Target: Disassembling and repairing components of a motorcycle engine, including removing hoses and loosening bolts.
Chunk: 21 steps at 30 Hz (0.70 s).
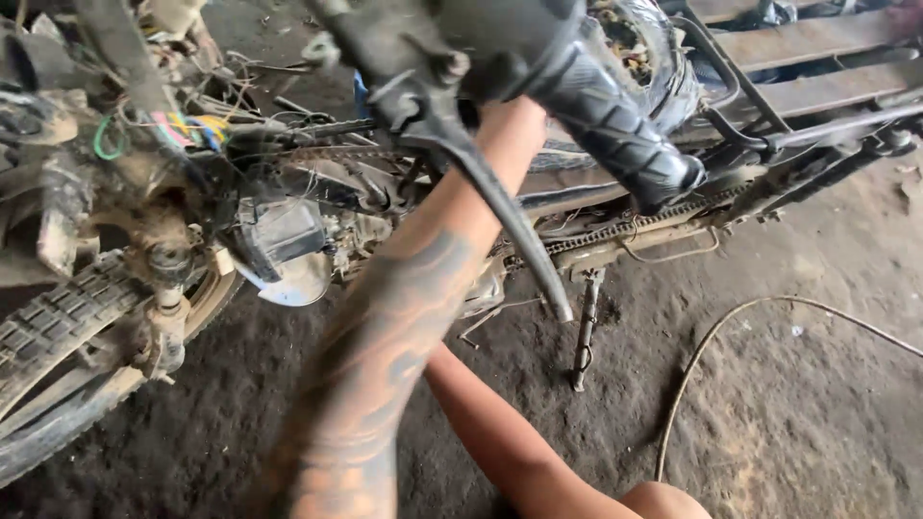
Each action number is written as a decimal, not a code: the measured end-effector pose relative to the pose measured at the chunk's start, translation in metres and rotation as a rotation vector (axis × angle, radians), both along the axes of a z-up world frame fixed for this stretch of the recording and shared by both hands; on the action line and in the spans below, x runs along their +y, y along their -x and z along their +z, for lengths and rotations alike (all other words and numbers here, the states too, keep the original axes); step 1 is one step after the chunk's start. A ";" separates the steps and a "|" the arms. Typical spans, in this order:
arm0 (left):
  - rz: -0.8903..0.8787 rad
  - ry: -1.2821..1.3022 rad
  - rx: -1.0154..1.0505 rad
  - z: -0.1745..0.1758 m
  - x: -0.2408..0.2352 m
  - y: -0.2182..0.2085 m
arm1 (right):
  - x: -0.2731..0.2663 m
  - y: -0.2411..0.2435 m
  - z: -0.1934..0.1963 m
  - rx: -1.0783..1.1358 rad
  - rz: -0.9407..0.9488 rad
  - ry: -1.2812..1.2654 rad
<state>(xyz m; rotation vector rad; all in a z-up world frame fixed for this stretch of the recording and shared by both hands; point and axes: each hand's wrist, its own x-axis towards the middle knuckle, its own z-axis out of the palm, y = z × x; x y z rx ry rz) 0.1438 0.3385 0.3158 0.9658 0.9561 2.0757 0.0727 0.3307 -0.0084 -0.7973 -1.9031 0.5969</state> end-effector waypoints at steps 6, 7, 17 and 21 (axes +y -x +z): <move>0.143 -0.003 0.346 -0.032 -0.019 0.020 | -0.017 0.008 -0.008 0.076 0.078 0.018; 0.178 -0.009 0.398 -0.035 -0.024 0.026 | -0.018 0.011 -0.007 0.089 0.105 0.011; 0.144 0.016 0.951 -0.186 -0.123 0.063 | -0.048 0.027 -0.017 -0.084 0.227 0.000; 0.106 0.176 1.025 -0.280 -0.152 0.086 | -0.039 0.032 -0.063 -0.113 0.300 -0.052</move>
